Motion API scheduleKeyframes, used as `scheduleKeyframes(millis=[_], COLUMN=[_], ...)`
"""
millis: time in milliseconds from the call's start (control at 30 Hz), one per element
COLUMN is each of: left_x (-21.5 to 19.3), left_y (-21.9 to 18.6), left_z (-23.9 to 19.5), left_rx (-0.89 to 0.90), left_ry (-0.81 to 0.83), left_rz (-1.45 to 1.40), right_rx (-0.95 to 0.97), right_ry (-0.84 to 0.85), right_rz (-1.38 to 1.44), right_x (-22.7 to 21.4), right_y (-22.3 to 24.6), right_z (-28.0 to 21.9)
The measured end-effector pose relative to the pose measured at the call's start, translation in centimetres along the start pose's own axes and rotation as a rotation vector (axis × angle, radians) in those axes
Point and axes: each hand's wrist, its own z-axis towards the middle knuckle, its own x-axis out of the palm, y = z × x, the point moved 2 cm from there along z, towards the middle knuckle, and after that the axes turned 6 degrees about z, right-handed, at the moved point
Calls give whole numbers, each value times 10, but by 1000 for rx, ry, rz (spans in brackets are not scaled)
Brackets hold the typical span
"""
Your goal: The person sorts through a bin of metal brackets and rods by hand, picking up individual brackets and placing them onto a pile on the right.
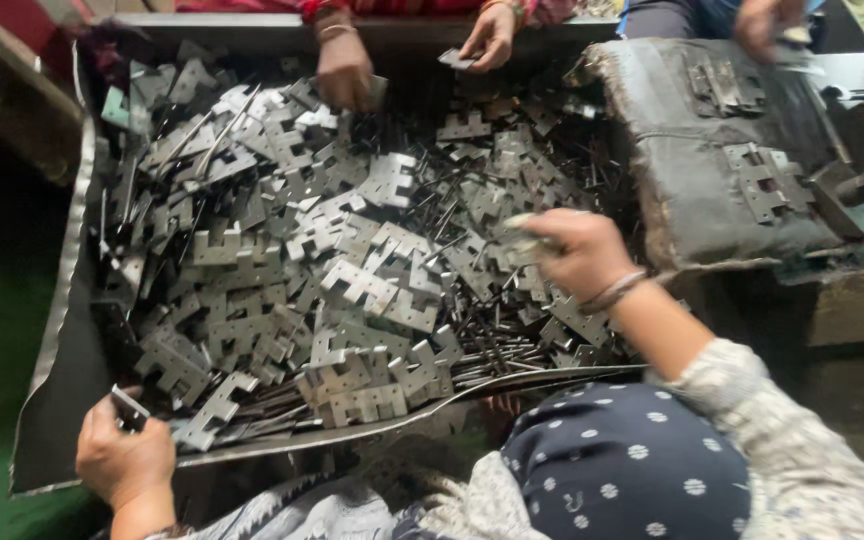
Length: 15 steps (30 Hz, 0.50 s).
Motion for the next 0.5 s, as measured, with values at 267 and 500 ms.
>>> scheduleKeyframes(millis=[267, 500], left_x=[11, 19], left_y=[-5, 4], left_z=[10, 20], left_rx=[29, 28], left_ry=[-36, -9], left_rz=[-3, 6], right_rx=[-220, -285], right_ry=[287, 214], right_rz=[188, -644], right_x=[98, 58], right_y=[3, -82], right_z=[12, 39])
